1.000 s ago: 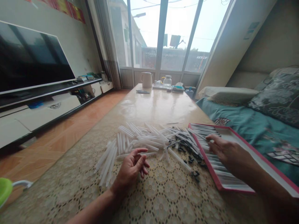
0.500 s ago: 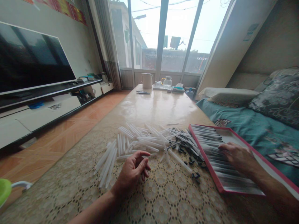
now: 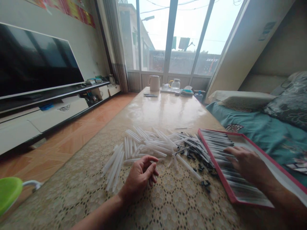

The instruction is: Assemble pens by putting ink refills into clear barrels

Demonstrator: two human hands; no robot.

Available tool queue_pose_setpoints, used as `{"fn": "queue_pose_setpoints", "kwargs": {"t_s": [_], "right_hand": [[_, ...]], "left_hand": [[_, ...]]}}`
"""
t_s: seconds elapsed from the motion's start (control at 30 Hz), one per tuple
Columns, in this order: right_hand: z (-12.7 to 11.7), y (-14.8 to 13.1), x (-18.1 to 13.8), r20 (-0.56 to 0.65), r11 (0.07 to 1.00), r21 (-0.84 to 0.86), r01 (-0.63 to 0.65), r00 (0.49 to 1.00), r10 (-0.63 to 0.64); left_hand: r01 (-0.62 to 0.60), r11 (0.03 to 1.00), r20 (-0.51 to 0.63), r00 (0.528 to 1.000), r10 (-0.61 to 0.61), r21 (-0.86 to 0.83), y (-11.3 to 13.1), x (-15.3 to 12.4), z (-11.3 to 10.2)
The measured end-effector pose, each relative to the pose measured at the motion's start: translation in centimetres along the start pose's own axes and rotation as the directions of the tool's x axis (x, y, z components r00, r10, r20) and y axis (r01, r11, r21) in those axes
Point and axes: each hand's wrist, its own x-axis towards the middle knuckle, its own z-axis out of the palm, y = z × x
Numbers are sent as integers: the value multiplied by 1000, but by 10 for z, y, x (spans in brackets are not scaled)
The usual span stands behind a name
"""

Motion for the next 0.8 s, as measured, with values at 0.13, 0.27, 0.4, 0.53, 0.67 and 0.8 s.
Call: {"fn": "queue_pose_setpoints", "kwargs": {"t_s": [0.13, 0.27, 0.4, 0.53, 0.67, 0.8], "right_hand": [[-6, -77, 7, -8, 943, 325, 76, 997, -78], [-3, -157, 5, 65, 924, 368, 107, 988, -141], [4, -185, 1, 95, 974, 223, 45, 993, -67], [-2, -179, -1, 87, 959, 280, 31, 995, -58], [-15, -184, -5, 45, 887, 436, 153, 980, -191], [-18, -193, -7, 16, 783, 560, 271, 941, -338]], "left_hand": [[5, 1000, 14, 1000, -5, -4, -1, -1, 0], [8, 1000, 37, 999, -8, -5, -2, -2, -1], [-4, 1000, 66, 998, 3, 10, 0, -5, -1], [1, 999, 83, 997, 3, -42, 3, -6, 2], [117, 967, 155, 984, -83, -225, 0, -3, 3], [150, 905, 132, 986, -106, -399, -5, 1, -2]]}}
